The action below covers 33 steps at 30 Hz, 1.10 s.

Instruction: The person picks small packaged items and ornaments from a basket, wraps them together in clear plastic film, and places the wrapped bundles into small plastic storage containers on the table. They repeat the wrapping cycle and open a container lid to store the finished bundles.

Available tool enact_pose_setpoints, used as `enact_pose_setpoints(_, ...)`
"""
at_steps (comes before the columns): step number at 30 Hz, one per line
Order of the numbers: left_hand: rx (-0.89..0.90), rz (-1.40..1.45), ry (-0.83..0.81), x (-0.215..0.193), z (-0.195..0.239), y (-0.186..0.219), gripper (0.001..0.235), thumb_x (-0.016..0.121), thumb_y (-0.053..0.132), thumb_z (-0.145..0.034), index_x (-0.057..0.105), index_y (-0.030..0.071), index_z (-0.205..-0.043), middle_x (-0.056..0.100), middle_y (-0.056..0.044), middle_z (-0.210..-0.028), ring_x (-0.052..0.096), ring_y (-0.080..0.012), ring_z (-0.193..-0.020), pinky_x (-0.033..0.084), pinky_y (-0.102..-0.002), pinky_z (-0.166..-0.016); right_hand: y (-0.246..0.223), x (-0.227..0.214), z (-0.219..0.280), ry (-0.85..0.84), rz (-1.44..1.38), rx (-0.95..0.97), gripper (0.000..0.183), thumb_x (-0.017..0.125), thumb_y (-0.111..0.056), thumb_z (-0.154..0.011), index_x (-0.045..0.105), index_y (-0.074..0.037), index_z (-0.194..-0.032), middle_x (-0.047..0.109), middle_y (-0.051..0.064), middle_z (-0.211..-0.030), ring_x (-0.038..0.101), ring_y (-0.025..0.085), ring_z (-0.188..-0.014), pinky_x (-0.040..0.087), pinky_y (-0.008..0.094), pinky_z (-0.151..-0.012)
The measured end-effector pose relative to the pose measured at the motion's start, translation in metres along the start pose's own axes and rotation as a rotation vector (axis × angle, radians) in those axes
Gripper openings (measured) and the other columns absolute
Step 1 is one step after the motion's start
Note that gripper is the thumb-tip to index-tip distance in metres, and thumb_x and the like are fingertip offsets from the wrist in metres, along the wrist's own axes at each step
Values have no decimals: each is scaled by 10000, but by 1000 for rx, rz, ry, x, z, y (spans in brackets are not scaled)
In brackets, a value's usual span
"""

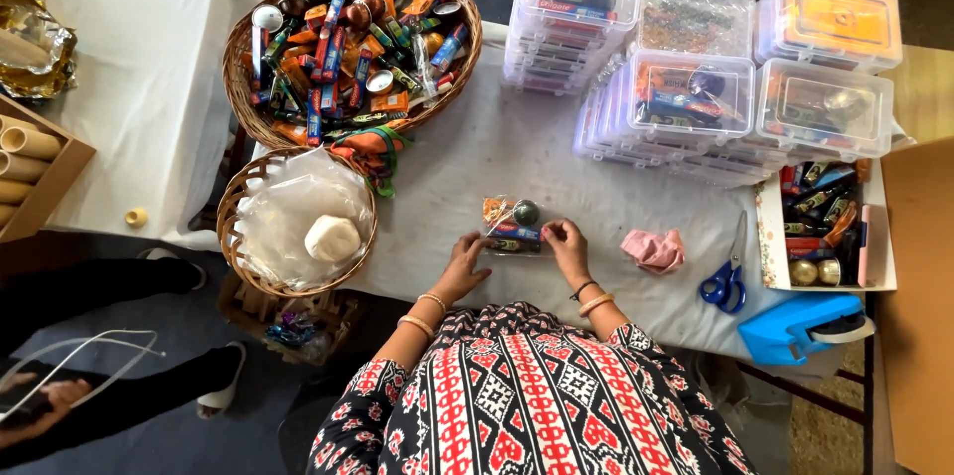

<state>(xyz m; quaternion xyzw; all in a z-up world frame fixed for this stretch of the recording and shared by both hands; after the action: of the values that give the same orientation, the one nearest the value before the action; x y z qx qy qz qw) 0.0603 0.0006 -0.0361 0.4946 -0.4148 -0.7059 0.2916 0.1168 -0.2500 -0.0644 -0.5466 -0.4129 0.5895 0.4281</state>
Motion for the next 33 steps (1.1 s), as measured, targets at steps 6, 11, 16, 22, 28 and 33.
enact_pose_setpoints(6,30,-19,-6,0,-1,-2,690,807,77,-783,499,187,-1390,379,-211,-1505,362,-430,-1406,390,-463,-1149,-3,-11,-2,119,166,73,193,726,-85,-918,600,-57,-1061,699,45,-801,688,163,-719,546,310,-676)
enact_pose_setpoints(11,29,-14,-29,0,-2,-4,706,807,79,-779,489,189,-1401,376,-208,-1508,356,-427,-1406,388,-464,-1149,-4,-21,1,138,252,69,322,737,-105,-908,528,-62,-1149,649,70,-758,644,192,-671,522,333,-633)
enact_pose_setpoints(16,20,12,-11,-2,-4,-2,686,815,81,-776,509,191,-1379,380,-204,-1496,360,-432,-1390,387,-465,-1140,25,-30,8,201,256,-3,346,734,-157,-943,544,-79,-1221,644,94,-933,643,196,-774,543,322,-707)
enact_pose_setpoints(22,14,-10,5,1,-8,-9,647,810,67,-784,540,204,-1356,402,-185,-1475,400,-414,-1369,447,-448,-1110,-33,-64,5,322,693,-108,525,776,-227,-849,572,-151,-1326,530,167,-1305,505,354,-1185,418,514,-998)
enact_pose_setpoints(28,0,84,-82,-8,-4,-4,684,775,-1,-791,529,241,-1382,310,-159,-1538,430,-373,-1366,553,-398,-1038,12,-149,28,441,1134,-35,496,814,-246,-793,669,-212,-1266,500,182,-1398,420,469,-1310,332,615,-1040)
enact_pose_setpoints(33,48,84,-100,-12,-5,0,702,777,-37,-782,533,233,-1381,271,-160,-1572,378,-394,-1387,552,-409,-1034,32,-123,8,391,508,-70,298,664,-11,-939,717,-159,-1193,715,45,-1175,711,245,-1094,601,412,-958)
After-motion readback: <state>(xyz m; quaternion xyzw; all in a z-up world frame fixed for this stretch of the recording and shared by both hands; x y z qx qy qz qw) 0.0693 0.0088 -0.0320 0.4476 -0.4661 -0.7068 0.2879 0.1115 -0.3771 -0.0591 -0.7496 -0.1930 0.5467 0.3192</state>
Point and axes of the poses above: each hand's wrist, its own z-axis away from the middle knuckle, its own x-axis out of the palm, y = z × x, the point moved 6 cm from there along -z, towards the middle knuckle
